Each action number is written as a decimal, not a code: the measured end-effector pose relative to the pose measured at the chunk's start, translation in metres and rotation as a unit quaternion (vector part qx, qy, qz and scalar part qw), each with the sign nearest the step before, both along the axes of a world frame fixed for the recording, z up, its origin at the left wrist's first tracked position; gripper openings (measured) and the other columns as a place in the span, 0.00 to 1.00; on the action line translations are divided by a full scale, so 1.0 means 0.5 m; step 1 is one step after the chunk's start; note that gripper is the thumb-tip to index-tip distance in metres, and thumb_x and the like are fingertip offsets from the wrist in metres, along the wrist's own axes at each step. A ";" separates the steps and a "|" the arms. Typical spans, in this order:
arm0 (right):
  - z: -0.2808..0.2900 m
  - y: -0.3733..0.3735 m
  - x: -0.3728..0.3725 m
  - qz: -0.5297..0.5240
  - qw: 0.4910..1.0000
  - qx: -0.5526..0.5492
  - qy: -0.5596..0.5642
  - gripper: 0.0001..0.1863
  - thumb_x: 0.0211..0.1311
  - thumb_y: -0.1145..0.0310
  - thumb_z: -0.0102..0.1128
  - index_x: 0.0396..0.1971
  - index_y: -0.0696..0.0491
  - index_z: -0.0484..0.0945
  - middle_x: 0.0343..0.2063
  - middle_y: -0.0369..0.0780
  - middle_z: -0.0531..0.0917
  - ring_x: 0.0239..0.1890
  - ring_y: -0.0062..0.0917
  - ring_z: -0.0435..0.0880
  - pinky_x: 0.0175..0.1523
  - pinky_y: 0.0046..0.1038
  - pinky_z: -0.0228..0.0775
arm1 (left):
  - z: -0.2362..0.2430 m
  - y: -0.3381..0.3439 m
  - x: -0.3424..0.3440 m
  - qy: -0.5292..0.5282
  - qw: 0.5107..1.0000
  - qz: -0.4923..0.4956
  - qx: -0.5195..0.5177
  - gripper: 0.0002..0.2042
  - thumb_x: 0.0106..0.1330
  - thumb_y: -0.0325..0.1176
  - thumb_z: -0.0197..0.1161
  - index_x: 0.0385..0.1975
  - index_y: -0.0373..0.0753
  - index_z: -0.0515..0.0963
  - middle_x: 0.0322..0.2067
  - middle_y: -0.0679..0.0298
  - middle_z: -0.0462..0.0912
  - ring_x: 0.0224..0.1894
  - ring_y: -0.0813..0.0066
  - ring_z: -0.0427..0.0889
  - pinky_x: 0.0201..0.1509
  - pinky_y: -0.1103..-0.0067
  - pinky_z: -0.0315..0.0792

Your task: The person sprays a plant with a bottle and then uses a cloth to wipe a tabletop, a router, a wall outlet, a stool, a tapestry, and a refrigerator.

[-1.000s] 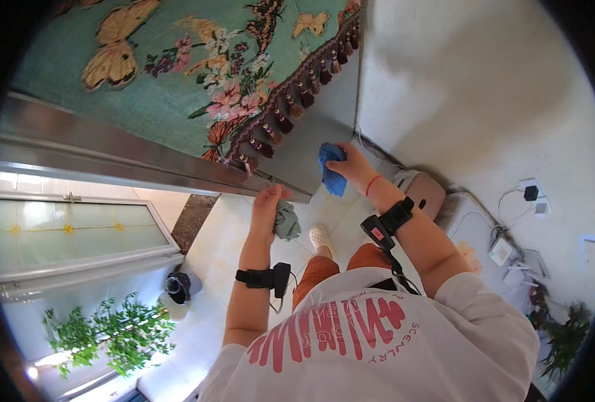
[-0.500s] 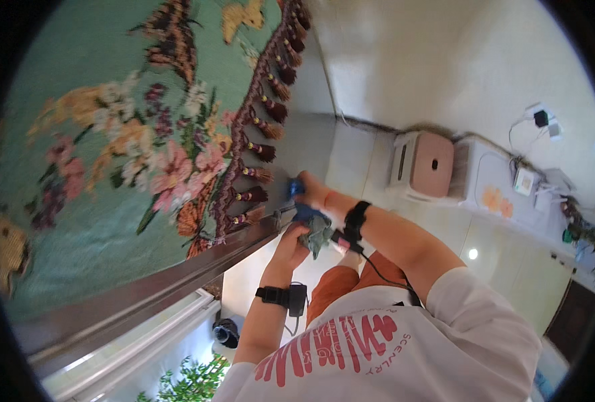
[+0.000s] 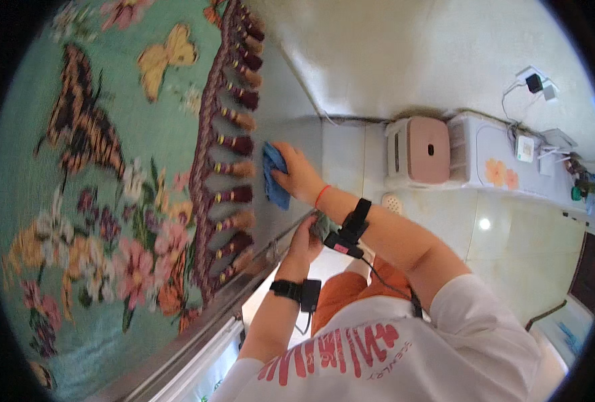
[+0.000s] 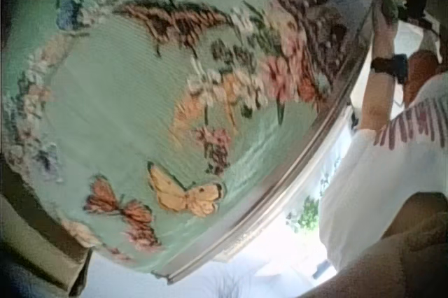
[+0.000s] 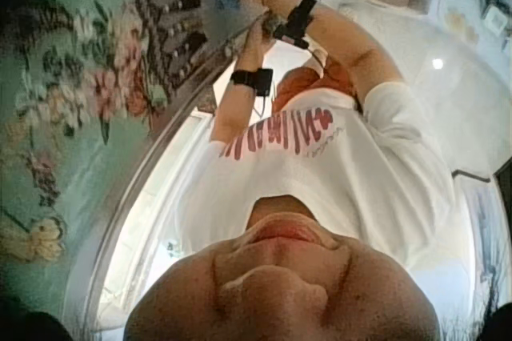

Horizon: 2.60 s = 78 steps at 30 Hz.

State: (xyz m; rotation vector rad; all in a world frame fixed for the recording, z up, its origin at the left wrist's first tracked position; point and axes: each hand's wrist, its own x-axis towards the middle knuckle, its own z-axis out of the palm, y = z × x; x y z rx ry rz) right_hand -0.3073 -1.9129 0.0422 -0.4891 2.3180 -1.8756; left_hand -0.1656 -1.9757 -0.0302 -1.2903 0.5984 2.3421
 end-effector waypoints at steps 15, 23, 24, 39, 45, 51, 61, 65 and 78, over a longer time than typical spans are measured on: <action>-0.103 0.000 -0.270 0.047 0.993 -0.108 0.034 0.33 0.50 0.75 0.57 0.59 0.53 0.59 0.44 0.50 0.73 0.49 0.41 0.71 0.56 0.33 0.63 | 0.012 0.024 -0.206 0.140 0.980 0.120 -0.074 0.18 0.60 0.32 0.49 0.49 0.33 0.69 0.47 0.56 0.76 0.49 0.65 0.75 0.51 0.72 0.70; -0.323 0.004 -0.400 -0.041 0.993 -0.078 -0.082 0.29 0.47 0.80 0.52 0.55 0.52 0.66 0.45 0.52 0.73 0.51 0.47 0.68 0.57 0.38 0.61 | -0.084 0.012 -0.247 0.103 0.974 0.187 -0.071 0.15 0.65 0.31 0.47 0.49 0.33 0.69 0.48 0.57 0.74 0.51 0.66 0.74 0.56 0.72 0.69; -0.278 -0.007 -0.391 -0.036 0.992 -0.082 -0.089 0.29 0.47 0.80 0.52 0.55 0.52 0.66 0.45 0.52 0.73 0.51 0.47 0.68 0.57 0.38 0.61 | -0.087 0.004 -0.232 0.096 0.971 0.205 -0.074 0.15 0.65 0.31 0.48 0.49 0.33 0.69 0.48 0.57 0.75 0.50 0.66 0.75 0.55 0.73 0.70; -0.514 0.028 -0.222 0.127 0.984 0.108 -0.065 0.30 0.47 0.79 0.49 0.57 0.56 0.61 0.44 0.54 0.74 0.48 0.50 0.72 0.54 0.39 0.64 | -0.142 0.005 -0.140 0.108 0.968 0.226 -0.017 0.19 0.58 0.29 0.47 0.52 0.37 0.68 0.51 0.57 0.72 0.52 0.64 0.72 0.55 0.70 0.68; -0.320 0.039 -0.116 0.126 0.980 -0.056 0.142 0.28 0.52 0.75 0.57 0.56 0.52 0.63 0.48 0.47 0.71 0.50 0.41 0.71 0.53 0.31 0.64 | -0.219 0.013 -0.070 0.087 0.980 0.181 -0.011 0.18 0.57 0.32 0.46 0.48 0.36 0.69 0.46 0.57 0.75 0.47 0.63 0.76 0.49 0.70 0.73; -0.594 0.036 -0.147 0.069 0.997 -0.002 -0.034 0.25 0.52 0.75 0.56 0.53 0.51 0.66 0.43 0.49 0.76 0.45 0.43 0.75 0.49 0.34 0.68 | -0.434 0.014 -0.009 0.117 0.979 0.156 0.064 0.19 0.57 0.32 0.44 0.50 0.38 0.68 0.45 0.56 0.75 0.45 0.63 0.76 0.43 0.69 0.75; -0.834 0.000 -0.351 0.022 0.978 -0.036 0.203 0.26 0.57 0.71 0.53 0.55 0.63 0.62 0.46 0.54 0.74 0.50 0.43 0.72 0.54 0.35 0.64 | -0.631 0.010 -0.022 0.197 0.961 0.189 -0.035 0.17 0.57 0.28 0.47 0.48 0.40 0.67 0.46 0.56 0.74 0.47 0.58 0.75 0.43 0.65 0.74; -1.001 0.020 -0.382 0.022 0.994 0.089 0.064 0.26 0.57 0.67 0.55 0.54 0.63 0.64 0.43 0.51 0.76 0.46 0.40 0.75 0.51 0.33 0.66 | -0.695 0.020 -0.023 0.199 0.957 0.213 -0.008 0.16 0.58 0.28 0.47 0.47 0.41 0.68 0.45 0.56 0.74 0.46 0.56 0.75 0.42 0.63 0.75; -0.704 -0.014 -0.133 0.025 0.990 -0.135 0.024 0.18 0.54 0.65 0.61 0.41 0.59 0.70 0.29 0.40 0.76 0.33 0.24 0.75 0.40 0.28 0.69 | -0.714 0.015 0.020 0.133 0.962 0.234 -0.044 0.13 0.59 0.26 0.48 0.45 0.35 0.68 0.43 0.55 0.75 0.44 0.61 0.76 0.47 0.67 0.74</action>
